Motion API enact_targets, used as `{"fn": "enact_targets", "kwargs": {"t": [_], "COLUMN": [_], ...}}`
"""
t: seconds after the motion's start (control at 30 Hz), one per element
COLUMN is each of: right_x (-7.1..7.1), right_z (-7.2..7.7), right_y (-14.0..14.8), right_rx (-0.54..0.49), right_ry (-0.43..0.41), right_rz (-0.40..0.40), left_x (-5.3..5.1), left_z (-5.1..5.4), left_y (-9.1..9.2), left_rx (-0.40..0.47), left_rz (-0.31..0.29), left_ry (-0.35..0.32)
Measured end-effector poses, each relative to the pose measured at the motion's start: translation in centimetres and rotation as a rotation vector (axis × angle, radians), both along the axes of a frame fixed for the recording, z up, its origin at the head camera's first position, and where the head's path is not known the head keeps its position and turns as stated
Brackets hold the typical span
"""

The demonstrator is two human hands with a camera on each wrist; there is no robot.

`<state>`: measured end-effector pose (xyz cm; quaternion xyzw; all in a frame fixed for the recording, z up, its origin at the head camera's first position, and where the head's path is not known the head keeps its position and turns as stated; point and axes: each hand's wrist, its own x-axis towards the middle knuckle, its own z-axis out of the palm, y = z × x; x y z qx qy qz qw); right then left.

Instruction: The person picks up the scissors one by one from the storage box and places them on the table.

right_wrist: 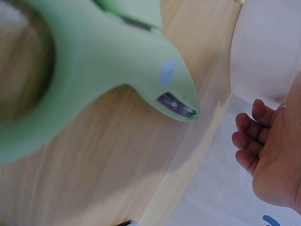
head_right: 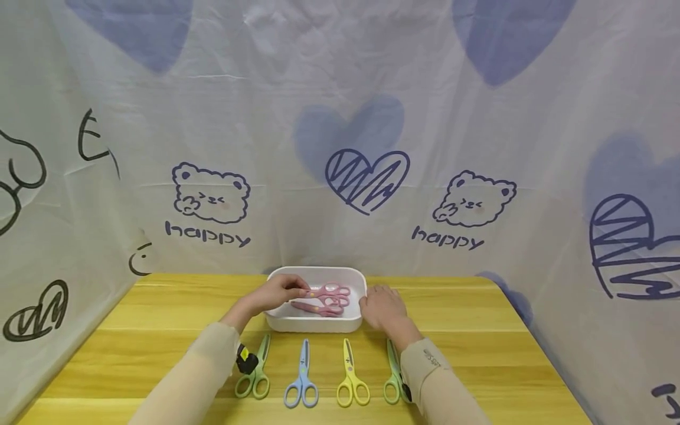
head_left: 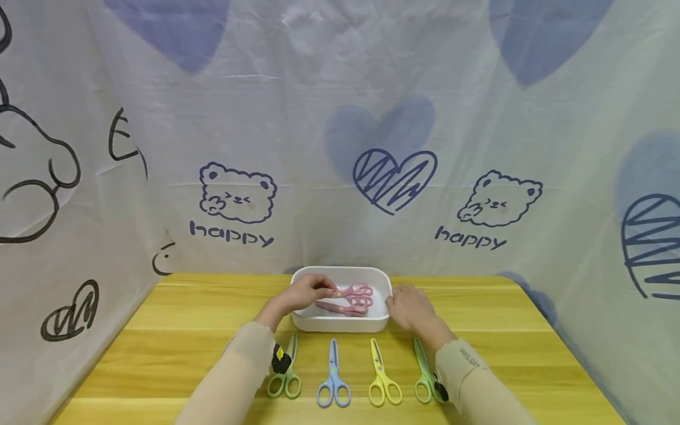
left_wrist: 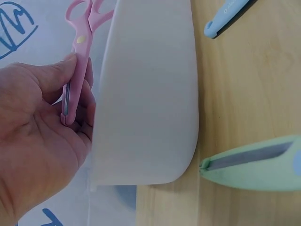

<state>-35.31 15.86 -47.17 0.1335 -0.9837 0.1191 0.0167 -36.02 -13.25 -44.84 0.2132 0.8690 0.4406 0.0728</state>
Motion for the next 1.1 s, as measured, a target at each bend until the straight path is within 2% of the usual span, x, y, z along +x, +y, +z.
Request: {"fn": "enact_targets", "kwargs": {"t": [0.37,0.63,1.1], "right_x": [-0.2,-0.4,-0.5], "right_z": [-0.2,-0.4,-0.5], "right_y": [0.1,0.1,0.2], "right_rx": [0.003,0.002,0.004], "right_ry": [0.004,0.008,0.005], "right_rz": [0.002,0.008,0.003], "left_x": [1.3,3.0,5.6], "left_z": [0.3,1.0,1.8], "left_y": [-1.9,-3.2,-5.5], "left_rx": [0.034,0.026,0.047], "left_rz": [-0.009,-0.006,-0.055], "left_ry": [0.005,-0.001,-0.005]}}
